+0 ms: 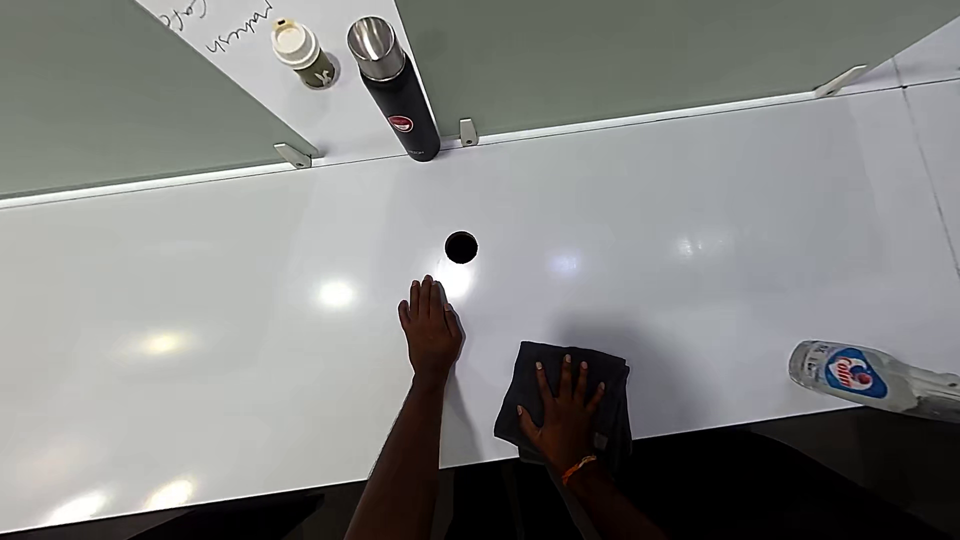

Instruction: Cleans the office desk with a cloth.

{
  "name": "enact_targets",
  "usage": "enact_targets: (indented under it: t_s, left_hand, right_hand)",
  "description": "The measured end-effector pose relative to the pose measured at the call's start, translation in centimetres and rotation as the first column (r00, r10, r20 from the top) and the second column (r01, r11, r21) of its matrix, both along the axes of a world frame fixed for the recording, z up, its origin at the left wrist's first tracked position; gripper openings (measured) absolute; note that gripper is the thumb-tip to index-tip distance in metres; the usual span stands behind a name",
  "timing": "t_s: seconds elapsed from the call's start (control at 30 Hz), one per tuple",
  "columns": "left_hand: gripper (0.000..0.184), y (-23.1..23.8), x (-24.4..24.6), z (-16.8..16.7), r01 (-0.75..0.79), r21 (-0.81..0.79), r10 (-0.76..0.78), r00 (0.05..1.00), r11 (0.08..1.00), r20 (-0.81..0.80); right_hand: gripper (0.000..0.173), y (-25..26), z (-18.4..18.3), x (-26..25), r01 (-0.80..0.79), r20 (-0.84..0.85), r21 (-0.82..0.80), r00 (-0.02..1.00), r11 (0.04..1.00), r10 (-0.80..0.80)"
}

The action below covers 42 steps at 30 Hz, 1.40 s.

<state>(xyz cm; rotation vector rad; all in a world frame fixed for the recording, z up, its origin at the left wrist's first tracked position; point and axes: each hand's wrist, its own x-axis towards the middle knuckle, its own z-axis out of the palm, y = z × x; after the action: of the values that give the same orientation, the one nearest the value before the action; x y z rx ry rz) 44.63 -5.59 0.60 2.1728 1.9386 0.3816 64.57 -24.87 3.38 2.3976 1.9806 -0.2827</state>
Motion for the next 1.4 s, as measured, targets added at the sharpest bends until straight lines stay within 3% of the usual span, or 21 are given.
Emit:
enact_targets:
  t_s: [0.33,0.6,0.77,0.93,1.1,1.3,1.4]
  left_hand:
    - [0.057,-0.1,-0.2,-0.2,0.0,-0.02,0.001,0.999,1.0,0.038]
    - [0.052,-0.2,-0.3,0.3,-0.025,0.007,0.024,0.994,1.0,0.104]
    - [0.055,-0.1,-0.5,-0.1,-0.027,0.049,0.021,0.991,0.998,0.129]
    - [0.056,0.1,-0.5,0.0,-0.025,0.05,0.019,0.993,0.998,0.12]
    - [0.056,0.1,-0.4,0.1,-0.03,0.051,0.025,0.994,0.998,0.111]
    - [0.056,0.0,-0.3,0.5,-0.031,-0.004,0.031,0.994,1.0,0.104]
    - [0.057,0.1,-0.3,0.2,-0.035,0.012,0.034,0.995,0.999,0.091]
  right_hand:
    - [0.082,7.5,-0.7,-3.5,-0.179,-0.085,-0.008,0.98,0.984,0.178]
    - [0.067,16.4,-0.3,-5.8,-0.261,-0.159,-0.019,0.954,0.965,0.255]
    - [0.059,21.6,-0.7,-3.2,-0.363,-0.209,0.035,0.908,0.931,0.362]
    - [0.057,25.1,-0.8,3.3,-0.234,-0.221,0.137,0.94,0.963,0.26]
    - [0.061,21.4,-0.3,8.3,-0.126,-0.237,0.111,0.96,0.986,0.15]
    - [0.063,9.3,-0.6,7.6,-0.133,-0.154,0.108,0.977,0.985,0.149]
    - [0.075,3.9,-0.5,6.9,-0.168,-0.084,0.056,0.981,0.984,0.173]
